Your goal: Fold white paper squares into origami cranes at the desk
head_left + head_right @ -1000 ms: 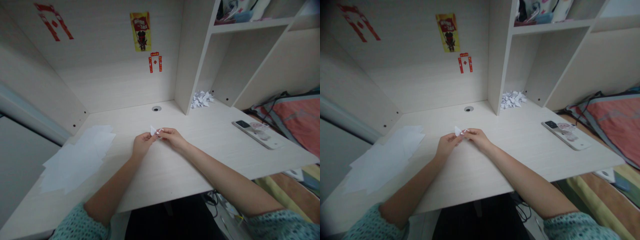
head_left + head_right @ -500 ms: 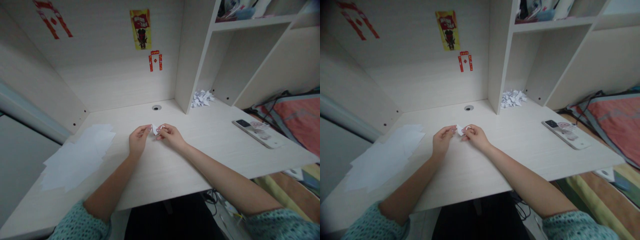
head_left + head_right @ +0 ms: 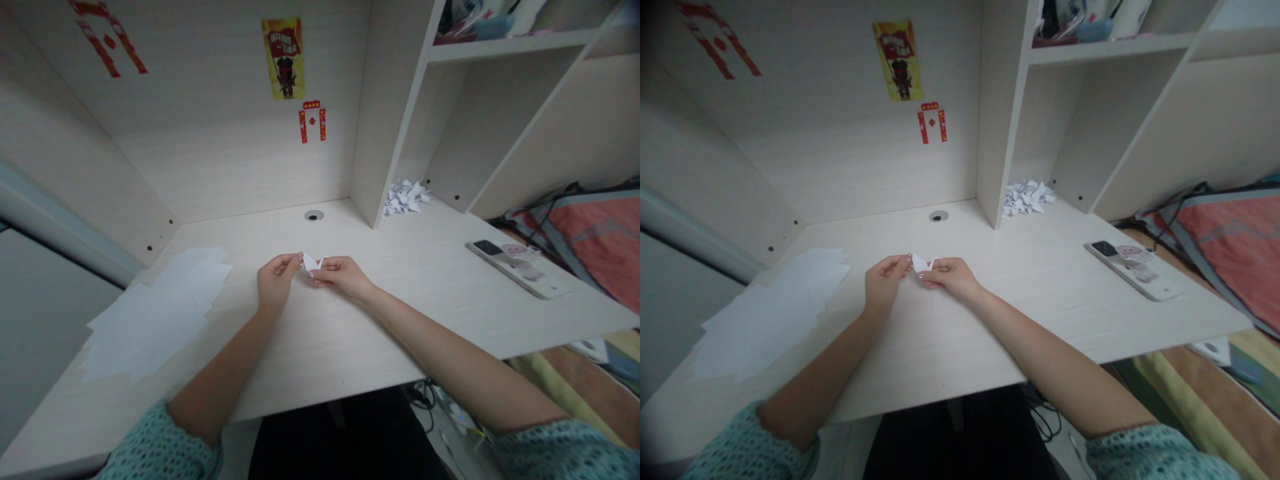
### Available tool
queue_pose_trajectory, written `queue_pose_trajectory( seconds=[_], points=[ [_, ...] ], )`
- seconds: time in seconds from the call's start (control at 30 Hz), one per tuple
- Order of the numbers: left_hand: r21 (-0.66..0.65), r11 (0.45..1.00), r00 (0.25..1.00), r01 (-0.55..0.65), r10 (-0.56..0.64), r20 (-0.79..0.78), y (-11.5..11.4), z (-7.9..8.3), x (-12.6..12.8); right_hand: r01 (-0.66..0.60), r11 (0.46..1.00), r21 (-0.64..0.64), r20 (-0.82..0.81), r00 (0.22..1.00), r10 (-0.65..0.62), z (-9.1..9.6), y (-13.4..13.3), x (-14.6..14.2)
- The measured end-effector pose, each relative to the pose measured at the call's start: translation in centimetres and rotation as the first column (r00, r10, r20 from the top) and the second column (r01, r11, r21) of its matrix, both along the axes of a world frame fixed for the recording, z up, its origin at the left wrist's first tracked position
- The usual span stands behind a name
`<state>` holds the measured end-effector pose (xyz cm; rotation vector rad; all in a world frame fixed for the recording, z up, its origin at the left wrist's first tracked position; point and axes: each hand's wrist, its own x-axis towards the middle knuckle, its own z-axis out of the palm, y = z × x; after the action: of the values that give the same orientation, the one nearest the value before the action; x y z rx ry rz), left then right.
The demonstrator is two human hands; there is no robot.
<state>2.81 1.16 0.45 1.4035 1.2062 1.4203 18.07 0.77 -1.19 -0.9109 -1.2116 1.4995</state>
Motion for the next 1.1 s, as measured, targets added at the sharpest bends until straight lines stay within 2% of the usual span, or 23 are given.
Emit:
queue_pose_trajectory(
  seconds=[0.13, 0.33, 0.6, 0.87, 1.1],
  points=[
    [0.016, 1.000, 1.000, 0.009, -0.009, -0.001, -0.21, 0.11, 0.22, 0.059, 0.994, 0.095, 0.153, 0.985, -0.073, -0.25, 0.08, 0.06],
    [0.019, 1.000, 1.000, -0.016, 0.017, -0.021, -0.01, -0.09, 0.23, 0.169, 0.972, 0.164, 0.216, 0.955, -0.202, -0.17, 0.15, 0.01],
    [-0.041, 0.999, 0.999, -0.032, 0.032, 0.006, 0.22, -0.53, 0.24, 0.188, 0.975, 0.118, 0.191, 0.959, -0.208, -0.08, 0.28, -0.05],
    [-0.072, 0.997, 1.000, -0.011, 0.010, -0.022, 0.36, -0.53, 0.03, 0.240, 0.935, 0.262, 0.283, 0.907, -0.312, -0.59, 0.16, 0.02],
    [-0.101, 0.994, 0.998, -0.031, 0.026, -0.050, 0.04, -0.53, 0.22, 0.228, 0.921, 0.316, 0.343, 0.877, -0.336, -0.75, 0.12, 0.13]
  ],
)
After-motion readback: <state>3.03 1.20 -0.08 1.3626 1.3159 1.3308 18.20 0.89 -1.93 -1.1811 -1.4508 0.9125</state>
